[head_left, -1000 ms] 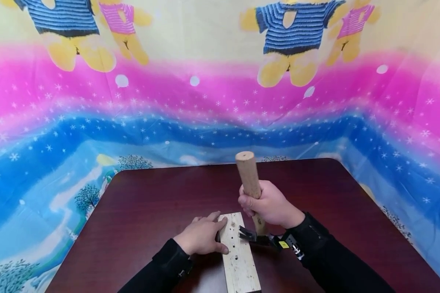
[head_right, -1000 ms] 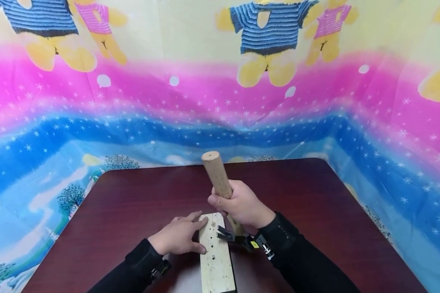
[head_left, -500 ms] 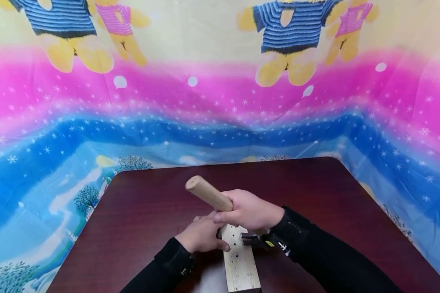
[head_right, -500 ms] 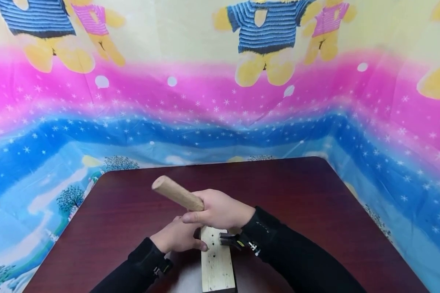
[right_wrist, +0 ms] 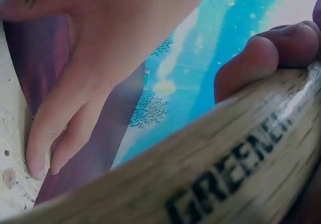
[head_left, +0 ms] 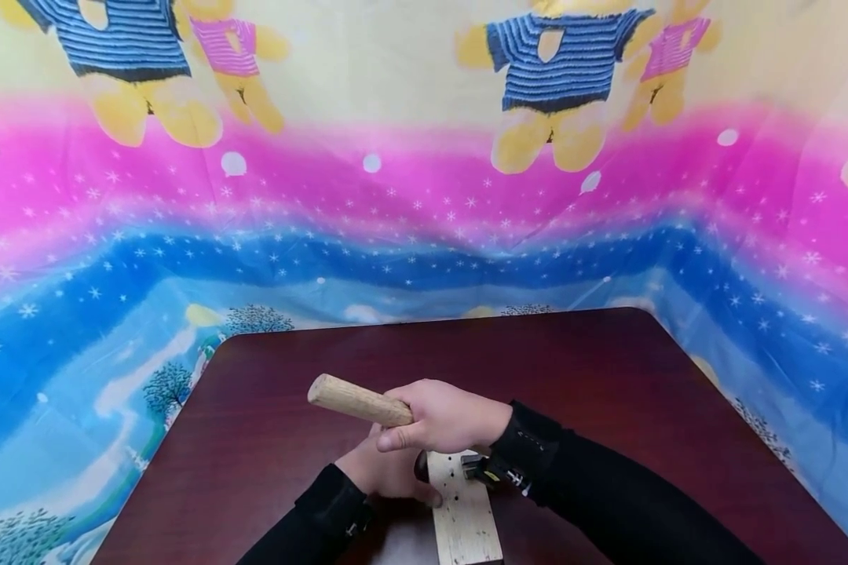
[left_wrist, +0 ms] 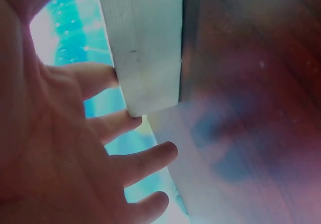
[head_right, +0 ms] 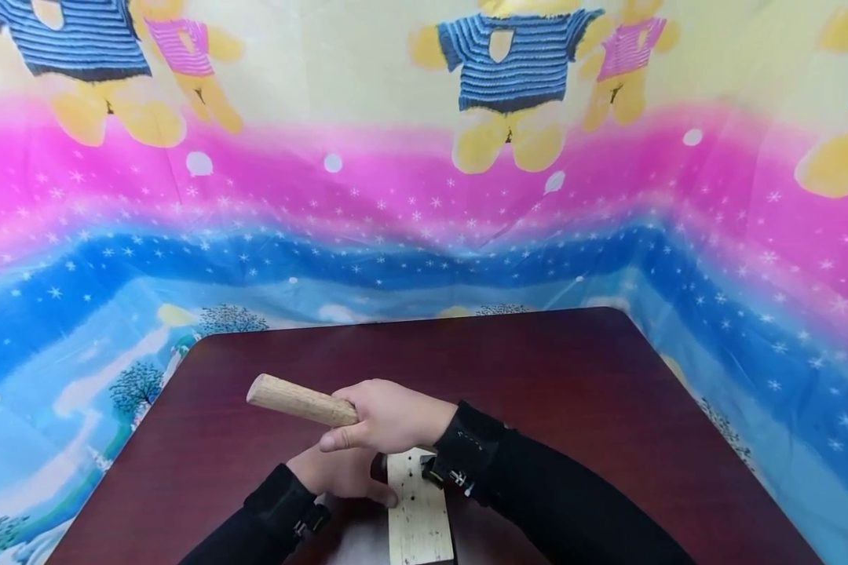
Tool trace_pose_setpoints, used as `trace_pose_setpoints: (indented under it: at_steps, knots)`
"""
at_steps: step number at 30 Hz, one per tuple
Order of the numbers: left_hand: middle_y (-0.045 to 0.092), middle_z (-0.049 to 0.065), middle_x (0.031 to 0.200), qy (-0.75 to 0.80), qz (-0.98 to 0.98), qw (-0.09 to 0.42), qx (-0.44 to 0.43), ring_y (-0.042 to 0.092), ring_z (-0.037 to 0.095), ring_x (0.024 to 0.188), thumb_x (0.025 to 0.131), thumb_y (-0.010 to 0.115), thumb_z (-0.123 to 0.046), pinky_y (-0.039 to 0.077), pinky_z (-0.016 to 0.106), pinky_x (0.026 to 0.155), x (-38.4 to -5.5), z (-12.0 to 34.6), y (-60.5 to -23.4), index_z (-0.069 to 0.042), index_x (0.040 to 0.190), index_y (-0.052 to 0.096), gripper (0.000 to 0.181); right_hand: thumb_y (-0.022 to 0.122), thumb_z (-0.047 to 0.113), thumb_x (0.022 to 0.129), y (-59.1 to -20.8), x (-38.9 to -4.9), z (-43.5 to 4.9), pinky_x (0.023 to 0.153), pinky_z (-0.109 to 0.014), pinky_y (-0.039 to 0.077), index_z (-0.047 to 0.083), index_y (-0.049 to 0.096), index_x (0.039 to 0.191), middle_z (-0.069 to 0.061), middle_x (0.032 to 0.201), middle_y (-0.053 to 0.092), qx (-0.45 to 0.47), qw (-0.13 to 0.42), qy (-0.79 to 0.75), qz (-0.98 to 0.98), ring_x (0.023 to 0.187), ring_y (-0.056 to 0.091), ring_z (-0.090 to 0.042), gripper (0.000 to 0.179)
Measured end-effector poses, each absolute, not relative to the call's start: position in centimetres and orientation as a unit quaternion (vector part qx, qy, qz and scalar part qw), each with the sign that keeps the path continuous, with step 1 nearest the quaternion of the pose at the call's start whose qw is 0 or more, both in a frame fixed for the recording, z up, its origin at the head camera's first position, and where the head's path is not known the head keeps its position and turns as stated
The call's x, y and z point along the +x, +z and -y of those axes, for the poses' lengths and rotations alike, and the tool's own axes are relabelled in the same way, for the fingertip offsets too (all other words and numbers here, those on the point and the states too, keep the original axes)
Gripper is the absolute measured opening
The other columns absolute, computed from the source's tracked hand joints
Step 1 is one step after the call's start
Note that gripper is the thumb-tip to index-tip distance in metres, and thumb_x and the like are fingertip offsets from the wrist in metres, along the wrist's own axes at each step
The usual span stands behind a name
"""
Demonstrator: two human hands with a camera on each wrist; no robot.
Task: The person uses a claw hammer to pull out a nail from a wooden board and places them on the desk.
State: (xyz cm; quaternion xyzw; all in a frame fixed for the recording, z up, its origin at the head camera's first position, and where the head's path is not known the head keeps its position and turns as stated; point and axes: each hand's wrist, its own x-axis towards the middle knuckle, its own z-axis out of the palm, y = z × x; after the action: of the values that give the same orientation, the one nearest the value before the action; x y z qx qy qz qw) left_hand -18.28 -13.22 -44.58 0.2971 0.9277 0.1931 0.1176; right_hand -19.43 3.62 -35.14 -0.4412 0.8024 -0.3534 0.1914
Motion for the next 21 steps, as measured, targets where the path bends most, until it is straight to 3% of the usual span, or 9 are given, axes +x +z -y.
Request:
trace_pose_setpoints:
  at_steps: [2, 6, 14, 18, 21]
  knots:
    - [0.066, -0.005, 0.151, 0.200, -0.927, 0.135, 0.287, 0.055, 0.014, 0.140, 0.076, 0.094, -0.056, 0.036, 0.050, 0.126, -18.2, 13.2, -44.3, -0.013, 0.148, 0.065, 0.088, 0.073, 0.034, 0.105, -35.1, -19.5, -3.5, 0.077, -0.020, 0.050, 0.013, 0.077, 0.116, 0.008, 0.097, 0.073, -0.439, 0.194, -0.354, -0.803, 0.082, 0.057, 0.002, 0.023]
    - [0.069, -0.002, 0.146, 0.206, -0.931, 0.132, 0.270, 0.058, 0.016, 0.136, 0.072, 0.098, -0.054, 0.042, 0.046, 0.122, -18.1, 13.1, -43.9, -0.009, 0.142, 0.068, 0.089, 0.073, 0.035, 0.105, -35.0, -19.5, -3.2, 0.076, -0.019, 0.049, 0.013, 0.075, 0.116, 0.009, 0.094, 0.070, -0.442, 0.195, -0.348, -0.803, 0.080, 0.056, 0.002, 0.025]
    - [0.074, 0.001, 0.134, 0.216, -0.931, 0.112, 0.271, 0.066, 0.013, 0.121, 0.074, 0.095, -0.056, 0.053, 0.030, 0.106, -17.7, 13.5, -45.0, -0.002, 0.132, 0.071, 0.083, 0.074, 0.035, 0.104, -35.2, -19.0, -2.0, 0.068, -0.017, 0.040, 0.016, 0.068, 0.104, 0.014, 0.077, 0.052, -0.464, 0.199, -0.330, -0.797, 0.069, 0.045, 0.000, 0.019]
    - [0.076, 0.000, 0.122, 0.208, -0.936, 0.090, 0.269, 0.066, 0.010, 0.111, 0.073, 0.094, -0.057, 0.053, 0.027, 0.100, -17.3, 13.5, -45.1, -0.004, 0.123, 0.072, 0.077, 0.073, 0.036, 0.104, -35.2, -18.8, -1.2, 0.069, -0.018, 0.037, 0.016, 0.067, 0.105, 0.012, 0.076, 0.044, -0.474, 0.196, -0.306, -0.802, 0.069, 0.042, -0.002, 0.021]
    - [0.074, 0.001, 0.119, 0.230, -0.930, 0.099, 0.269, 0.063, 0.010, 0.110, 0.074, 0.094, -0.052, 0.051, 0.026, 0.101, -16.9, 13.6, -44.4, -0.002, 0.125, 0.069, 0.075, 0.072, 0.038, 0.105, -35.4, -18.9, -0.8, 0.071, -0.018, 0.036, 0.017, 0.067, 0.108, 0.011, 0.078, 0.043, -0.479, 0.187, -0.288, -0.808, 0.071, 0.041, -0.002, 0.022]
